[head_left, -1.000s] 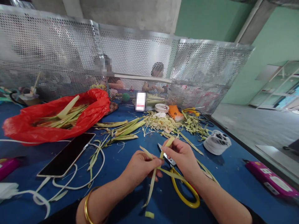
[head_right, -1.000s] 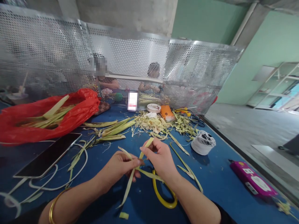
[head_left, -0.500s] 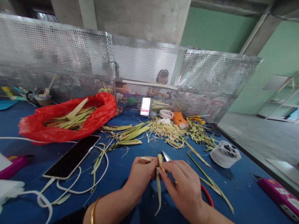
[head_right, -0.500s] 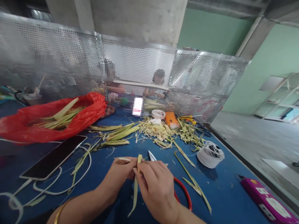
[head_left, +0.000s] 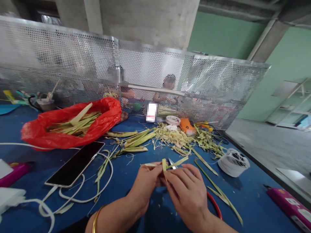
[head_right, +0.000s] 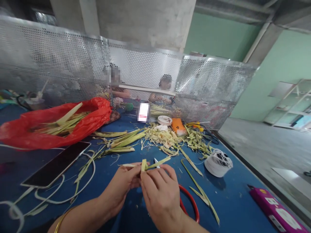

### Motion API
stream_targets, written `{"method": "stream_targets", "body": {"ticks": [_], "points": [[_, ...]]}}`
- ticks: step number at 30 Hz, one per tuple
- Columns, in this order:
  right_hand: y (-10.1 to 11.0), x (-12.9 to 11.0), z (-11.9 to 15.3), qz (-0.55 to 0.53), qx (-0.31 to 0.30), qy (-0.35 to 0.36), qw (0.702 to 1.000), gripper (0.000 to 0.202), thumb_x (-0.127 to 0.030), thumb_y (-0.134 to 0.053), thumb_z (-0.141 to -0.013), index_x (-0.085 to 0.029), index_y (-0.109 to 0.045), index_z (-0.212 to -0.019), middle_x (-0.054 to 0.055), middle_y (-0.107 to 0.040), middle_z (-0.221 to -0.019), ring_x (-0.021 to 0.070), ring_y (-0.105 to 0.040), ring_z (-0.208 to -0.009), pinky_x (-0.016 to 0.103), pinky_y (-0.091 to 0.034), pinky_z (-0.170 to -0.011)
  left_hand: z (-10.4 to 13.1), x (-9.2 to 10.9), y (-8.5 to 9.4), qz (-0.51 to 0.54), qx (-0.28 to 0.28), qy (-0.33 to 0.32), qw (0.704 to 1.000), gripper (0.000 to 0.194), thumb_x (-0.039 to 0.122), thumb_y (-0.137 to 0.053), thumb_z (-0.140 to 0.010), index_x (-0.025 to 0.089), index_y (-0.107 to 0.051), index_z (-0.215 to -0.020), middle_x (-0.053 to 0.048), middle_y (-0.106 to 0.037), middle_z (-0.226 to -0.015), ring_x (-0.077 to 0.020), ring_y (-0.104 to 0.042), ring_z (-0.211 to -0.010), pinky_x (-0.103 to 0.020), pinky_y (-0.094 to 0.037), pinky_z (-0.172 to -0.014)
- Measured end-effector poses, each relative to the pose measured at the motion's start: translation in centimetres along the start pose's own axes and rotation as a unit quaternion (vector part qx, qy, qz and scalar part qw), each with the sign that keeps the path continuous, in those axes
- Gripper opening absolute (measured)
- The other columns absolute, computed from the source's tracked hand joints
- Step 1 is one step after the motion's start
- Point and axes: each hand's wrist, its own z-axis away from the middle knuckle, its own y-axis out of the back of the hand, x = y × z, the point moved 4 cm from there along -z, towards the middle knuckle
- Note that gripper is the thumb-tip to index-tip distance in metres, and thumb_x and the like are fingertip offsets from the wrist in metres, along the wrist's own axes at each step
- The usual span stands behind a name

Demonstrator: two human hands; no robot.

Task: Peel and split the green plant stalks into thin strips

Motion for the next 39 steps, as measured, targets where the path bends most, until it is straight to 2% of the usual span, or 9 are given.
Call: {"method": "stream_targets", "body": {"ticks": [3,10,13,16,21,23,31,35,39], "points": [[-0.3,0.2,0.3,0.023,-0.005,0.004,1.0,0.013,-0.018,-0.053,-0.091,-0.021,-0.065,-0.091,0.001,-0.071,-0.082,0.015,-0.061,-0.073,0.036,-0.034,-0.088,0.1,0.0,0.0,0.008,-0.013,0.005,1.0,0.03,0.039,-0.067,-0.07,0.011,-0.072,-0.078,-0.007,-0.067,-0.068,-0.0141,-0.059,-0.062,-0.024,-0.047,-0.062],[-0.6,-0.3,0.0,0.012,-0.032,0.073,0.997,0.016,-0.022,-0.05,-0.092,-0.02,-0.065,-0.096,0.002,-0.071,-0.086,0.0158,-0.062,-0.08,0.038,-0.028,-0.097,-0.1,0.1,0.7,0.015,0.01,0.0,1.0,0.033,0.038,-0.08,-0.055,0.011,-0.07,-0.071,-0.004,-0.064,-0.065,-0.0133,-0.056,-0.063,-0.023,-0.044,-0.06],[0.4,0.7,-0.7,-0.037,-0.047,0.04,0.997,0.015,-0.027,-0.055,-0.089,-0.022,-0.064,-0.1,0.002,-0.07,-0.089,0.017,-0.063,-0.082,0.039,-0.032,-0.096,-0.2,0.6,0.7,-0.015,-0.008,-0.019,1.0,0.03,0.036,-0.077,-0.059,0.012,-0.071,-0.076,-0.005,-0.067,-0.071,-0.0136,-0.057,-0.064,-0.023,-0.044,-0.06],[1.3,2.7,-1.2,-0.012,-0.036,-0.033,0.999,0.024,-0.017,-0.053,-0.089,-0.022,-0.062,-0.11,0.005,-0.068,-0.098,0.0187,-0.062,-0.092,0.039,-0.035,-0.093,-0.1,0.6,0.3,-0.076,-0.049,0.0,0.996,0.031,0.036,-0.073,-0.064,0.012,-0.072,-0.083,-0.005,-0.068,-0.068,-0.017,-0.062,-0.063,-0.025,-0.046,-0.06],[0.1,4.2,-1.4,-0.093,-0.162,-0.047,0.981,0.018,-0.014,-0.054,-0.09,-0.025,-0.066,-0.096,0.001,-0.068,-0.089,0.0155,-0.063,-0.085,0.04,-0.035,-0.096,0.1,0.1,0.0,-0.128,-0.085,0.038,0.987,0.027,0.036,-0.072,-0.064,0.013,-0.072,-0.079,-0.005,-0.069,-0.065,-0.0204,-0.065,-0.065,-0.03,-0.05,-0.065],[-0.3,4.3,-1.4,-0.118,-0.183,-0.056,0.974,0.015,-0.015,-0.053,-0.091,-0.024,-0.066,-0.089,-0.001,-0.068,-0.082,0.0139,-0.062,-0.079,0.039,-0.035,-0.096,0.1,0.1,0.0,-0.138,-0.09,0.041,0.985,0.028,0.038,-0.072,-0.065,0.013,-0.072,-0.078,-0.005,-0.069,-0.066,-0.0196,-0.065,-0.064,-0.03,-0.05,-0.066],[-0.6,4.6,-0.8,-0.08,-0.155,-0.097,0.98,0.017,-0.014,-0.051,-0.091,-0.021,-0.063,-0.082,0.0,-0.065,-0.077,0.0156,-0.06,-0.076,0.039,-0.037,-0.091,-0.1,-0.3,0.2,-0.117,-0.068,0.057,0.989,0.04,0.041,-0.076,-0.063,0.012,-0.074,-0.089,-0.01,-0.072,-0.077,-0.022,-0.067,-0.074,-0.036,-0.051,-0.076],[-0.4,4.3,-0.7,-0.061,-0.128,-0.079,0.987,0.016,-0.014,-0.054,-0.088,-0.021,-0.065,-0.095,0.004,-0.067,-0.089,0.0179,-0.061,-0.085,0.039,-0.039,-0.09,-0.3,-0.2,0.1,-0.127,-0.065,0.055,0.988,0.03,0.039,-0.075,-0.062,0.012,-0.073,-0.076,-0.008,-0.071,-0.071,-0.0211,-0.066,-0.068,-0.033,-0.051,-0.07],[-0.2,3.2,-0.9,-0.106,-0.111,-0.058,0.986,0.019,-0.017,-0.06,-0.084,-0.022,-0.065,-0.102,0.006,-0.064,-0.093,0.0199,-0.06,-0.09,0.036,-0.044,-0.082,0.0,0.0,-0.3,-0.175,-0.078,0.034,0.981,0.013,0.024,-0.063,-0.064,0.013,-0.069,-0.059,-0.004,-0.065,-0.057,-0.0171,-0.06,-0.056,-0.028,-0.047,-0.059]]}}
